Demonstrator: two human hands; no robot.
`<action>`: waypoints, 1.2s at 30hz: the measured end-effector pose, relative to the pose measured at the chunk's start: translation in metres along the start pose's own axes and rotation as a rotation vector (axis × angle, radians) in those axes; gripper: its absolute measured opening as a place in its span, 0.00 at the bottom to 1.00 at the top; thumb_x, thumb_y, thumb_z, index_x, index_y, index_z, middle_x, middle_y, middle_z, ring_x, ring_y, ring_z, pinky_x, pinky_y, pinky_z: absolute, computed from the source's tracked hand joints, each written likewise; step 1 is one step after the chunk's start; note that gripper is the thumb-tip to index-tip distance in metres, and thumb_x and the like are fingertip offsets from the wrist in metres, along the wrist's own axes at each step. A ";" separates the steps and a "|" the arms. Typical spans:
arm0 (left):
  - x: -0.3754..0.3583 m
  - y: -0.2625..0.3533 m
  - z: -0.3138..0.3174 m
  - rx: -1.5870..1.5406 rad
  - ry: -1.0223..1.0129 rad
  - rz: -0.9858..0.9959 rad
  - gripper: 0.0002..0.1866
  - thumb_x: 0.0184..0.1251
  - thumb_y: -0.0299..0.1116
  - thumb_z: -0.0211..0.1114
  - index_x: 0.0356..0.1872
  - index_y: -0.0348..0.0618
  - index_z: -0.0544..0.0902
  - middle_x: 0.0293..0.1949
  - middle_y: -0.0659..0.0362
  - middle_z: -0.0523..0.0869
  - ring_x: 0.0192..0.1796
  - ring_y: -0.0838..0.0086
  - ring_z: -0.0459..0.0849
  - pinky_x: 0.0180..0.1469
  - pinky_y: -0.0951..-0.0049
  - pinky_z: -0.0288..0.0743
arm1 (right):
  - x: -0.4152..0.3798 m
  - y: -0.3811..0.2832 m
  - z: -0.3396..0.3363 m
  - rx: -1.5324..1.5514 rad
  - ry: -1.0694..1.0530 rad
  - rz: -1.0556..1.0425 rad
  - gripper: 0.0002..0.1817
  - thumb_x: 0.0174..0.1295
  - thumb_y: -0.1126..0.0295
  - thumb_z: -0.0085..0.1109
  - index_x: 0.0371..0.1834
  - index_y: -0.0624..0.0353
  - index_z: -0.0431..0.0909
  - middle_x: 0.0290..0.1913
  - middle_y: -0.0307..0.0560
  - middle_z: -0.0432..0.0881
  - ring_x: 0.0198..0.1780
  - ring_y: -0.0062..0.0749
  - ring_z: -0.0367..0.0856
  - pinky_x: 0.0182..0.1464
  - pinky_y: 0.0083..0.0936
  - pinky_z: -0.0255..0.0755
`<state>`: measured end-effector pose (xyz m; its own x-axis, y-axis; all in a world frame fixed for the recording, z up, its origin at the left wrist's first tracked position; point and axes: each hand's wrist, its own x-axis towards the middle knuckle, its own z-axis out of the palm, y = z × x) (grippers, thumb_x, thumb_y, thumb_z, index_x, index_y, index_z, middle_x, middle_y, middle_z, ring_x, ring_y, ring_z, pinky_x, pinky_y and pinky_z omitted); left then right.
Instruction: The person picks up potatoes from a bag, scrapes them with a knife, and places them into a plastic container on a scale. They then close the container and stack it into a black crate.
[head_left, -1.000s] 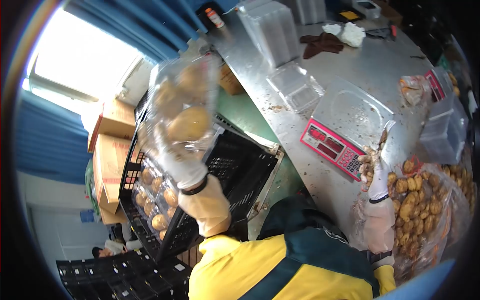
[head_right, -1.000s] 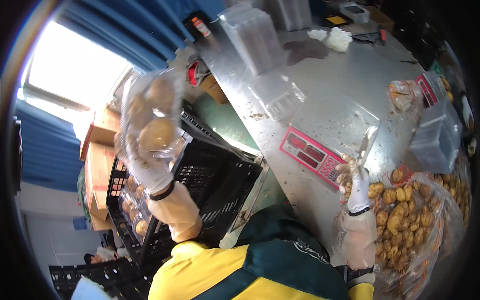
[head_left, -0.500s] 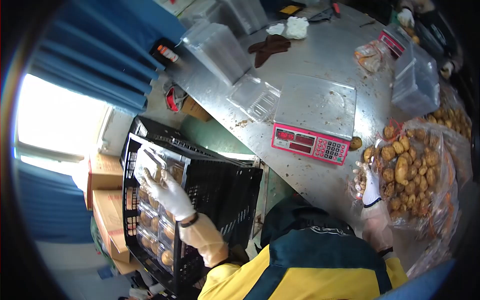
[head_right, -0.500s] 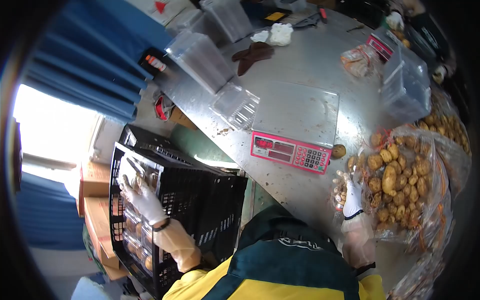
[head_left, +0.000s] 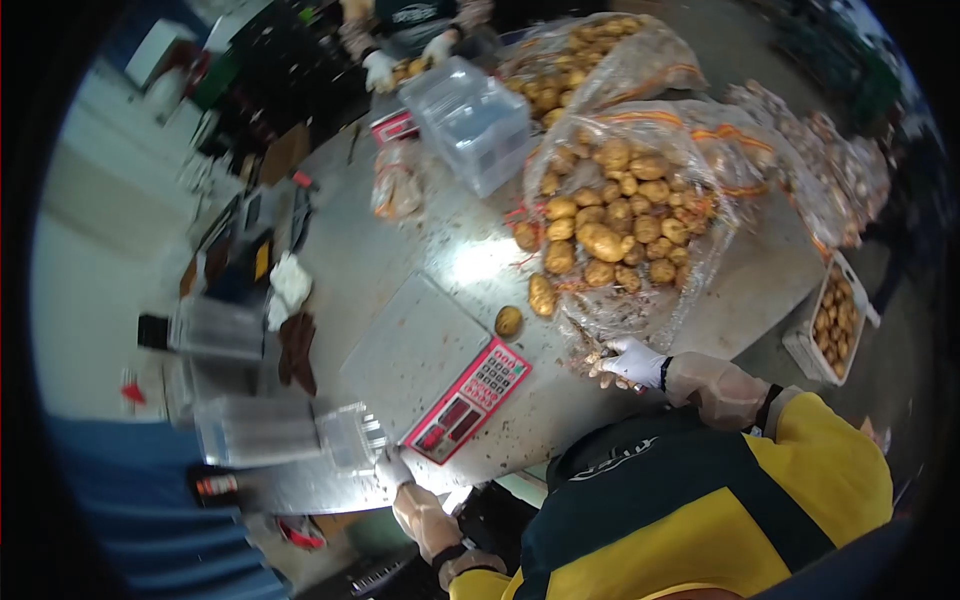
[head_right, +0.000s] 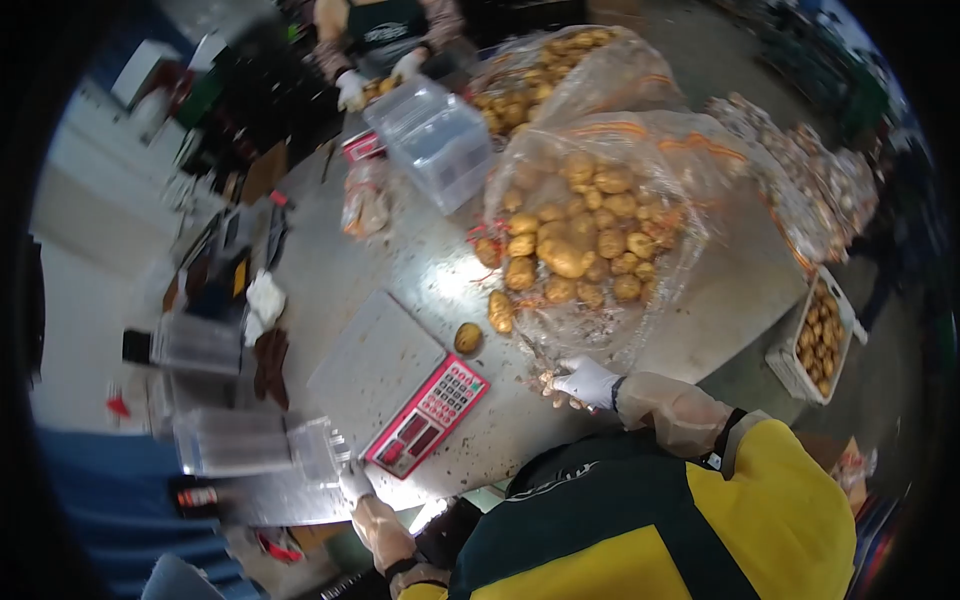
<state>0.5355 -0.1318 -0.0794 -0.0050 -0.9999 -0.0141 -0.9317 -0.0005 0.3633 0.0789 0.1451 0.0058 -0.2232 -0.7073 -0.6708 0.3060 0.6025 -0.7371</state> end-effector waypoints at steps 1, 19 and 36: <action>0.002 -0.003 0.001 -0.020 0.025 0.012 0.18 0.68 0.41 0.54 0.36 0.36 0.86 0.32 0.44 0.86 0.34 0.53 0.85 0.40 0.59 0.76 | 0.004 0.014 -0.007 0.054 0.056 -0.013 0.11 0.66 0.69 0.53 0.48 0.60 0.76 0.33 0.47 0.85 0.13 0.19 0.67 0.11 0.19 0.59; 0.004 0.028 -0.033 0.698 0.225 0.090 0.12 0.69 0.38 0.53 0.45 0.41 0.75 0.41 0.46 0.83 0.43 0.53 0.82 0.43 0.56 0.76 | 0.028 -0.029 -0.093 0.138 0.605 -0.165 0.23 0.61 0.63 0.63 0.56 0.64 0.73 0.32 0.45 0.81 0.25 0.23 0.77 0.20 0.20 0.68; -0.002 0.138 -0.075 0.136 0.754 0.333 0.07 0.67 0.29 0.57 0.39 0.35 0.77 0.37 0.47 0.82 0.40 0.51 0.81 0.43 0.58 0.75 | 0.048 -0.044 -0.116 -0.442 0.869 -0.430 0.27 0.46 0.49 0.65 0.39 0.64 0.79 0.34 0.59 0.83 0.39 0.53 0.82 0.42 0.38 0.75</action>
<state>0.4338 -0.1314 0.0404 -0.0883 -0.6891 0.7193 -0.9604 0.2504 0.1220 -0.0529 0.1275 -0.0035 -0.8697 -0.4913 -0.0465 -0.2799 0.5687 -0.7734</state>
